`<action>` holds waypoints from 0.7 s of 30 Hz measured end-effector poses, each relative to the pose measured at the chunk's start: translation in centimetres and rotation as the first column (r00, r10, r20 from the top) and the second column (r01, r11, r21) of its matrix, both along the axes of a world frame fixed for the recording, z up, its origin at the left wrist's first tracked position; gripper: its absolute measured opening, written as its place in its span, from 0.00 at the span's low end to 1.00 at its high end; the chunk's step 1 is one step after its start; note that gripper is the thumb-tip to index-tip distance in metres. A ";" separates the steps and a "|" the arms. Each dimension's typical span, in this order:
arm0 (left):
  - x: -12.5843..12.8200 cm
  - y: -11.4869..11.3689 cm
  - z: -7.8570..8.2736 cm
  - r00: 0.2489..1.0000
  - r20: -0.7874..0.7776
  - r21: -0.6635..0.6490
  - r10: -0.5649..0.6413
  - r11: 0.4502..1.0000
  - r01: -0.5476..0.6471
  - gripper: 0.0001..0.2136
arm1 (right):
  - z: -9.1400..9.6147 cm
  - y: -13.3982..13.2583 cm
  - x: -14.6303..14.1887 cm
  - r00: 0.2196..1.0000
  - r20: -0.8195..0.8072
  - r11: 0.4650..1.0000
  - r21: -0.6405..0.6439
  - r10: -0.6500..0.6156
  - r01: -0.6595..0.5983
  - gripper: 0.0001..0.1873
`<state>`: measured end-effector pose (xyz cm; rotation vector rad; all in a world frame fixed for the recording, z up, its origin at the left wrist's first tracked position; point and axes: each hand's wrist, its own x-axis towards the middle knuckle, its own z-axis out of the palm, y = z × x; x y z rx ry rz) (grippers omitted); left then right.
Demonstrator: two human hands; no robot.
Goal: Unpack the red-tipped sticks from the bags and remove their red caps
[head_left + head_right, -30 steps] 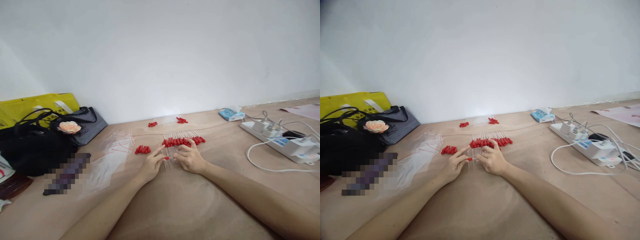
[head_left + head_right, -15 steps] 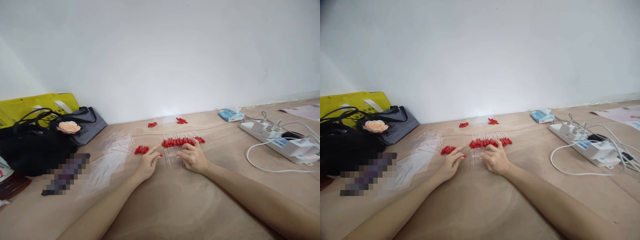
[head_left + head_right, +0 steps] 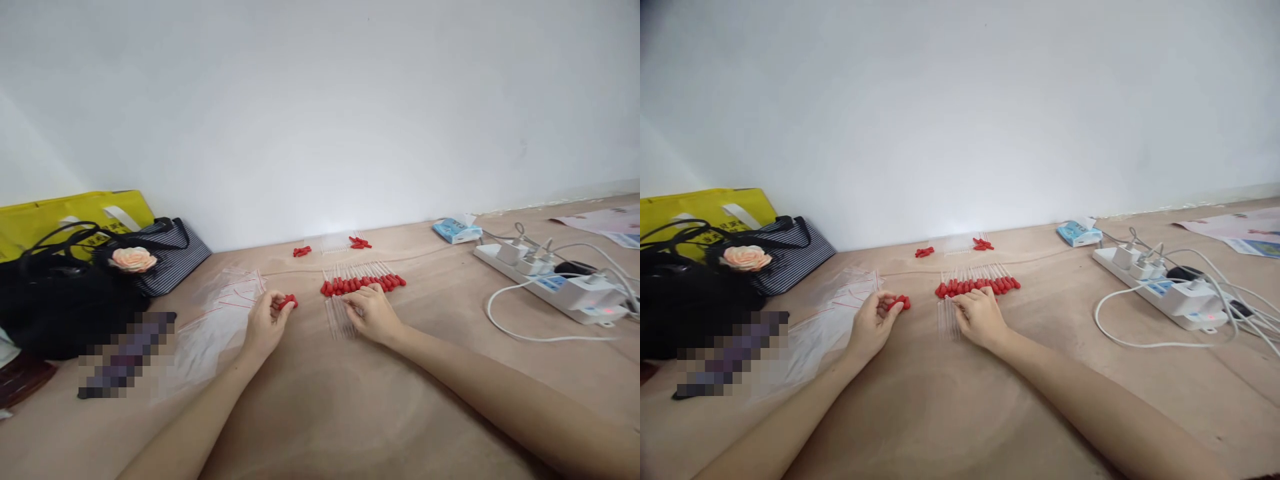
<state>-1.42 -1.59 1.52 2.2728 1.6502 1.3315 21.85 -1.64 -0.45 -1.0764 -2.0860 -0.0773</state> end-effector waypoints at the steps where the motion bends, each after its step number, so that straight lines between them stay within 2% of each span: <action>1: -0.4 0.0 0.2 1.000 -0.005 -0.012 0.000 1.000 0.000 0.05 | 0.1 0.0 -0.5 1.000 0.011 1.000 0.006 0.006 -0.006 0.10; 6: -2.4 -0.2 0.9 0.969 -0.237 -0.092 -0.069 0.995 0.049 0.09 | 0.2 -0.1 -2.7 0.985 0.174 0.996 0.085 -0.015 0.000 0.09; 9: -3.0 0.1 0.9 0.945 -0.309 -0.146 -0.104 0.987 0.060 0.09 | 0.2 -0.5 -3.3 0.968 0.247 0.993 0.116 -0.056 0.028 0.08; 11: -3.1 0.2 0.7 0.936 -0.334 -0.137 -0.108 0.988 0.065 0.10 | 0.3 -0.7 -3.3 0.960 0.271 0.994 0.100 -0.066 0.040 0.09; 14: -2.4 -0.1 0.6 0.940 -0.323 -0.051 -0.114 0.993 0.103 0.09 | 0.5 -1.0 -3.1 0.956 0.286 0.998 0.048 -0.058 0.046 0.08; 16: -1.4 -0.7 0.6 0.934 -0.310 -0.045 -0.176 0.984 0.170 0.09 | 0.7 -1.1 -3.1 0.954 0.296 0.998 0.025 -0.058 0.053 0.10; 21: 1.1 -2.1 0.5 0.868 -0.289 -0.219 -0.404 0.910 0.351 0.14 | 1.0 -1.3 -3.4 0.954 0.297 0.999 -0.001 -0.043 0.045 0.22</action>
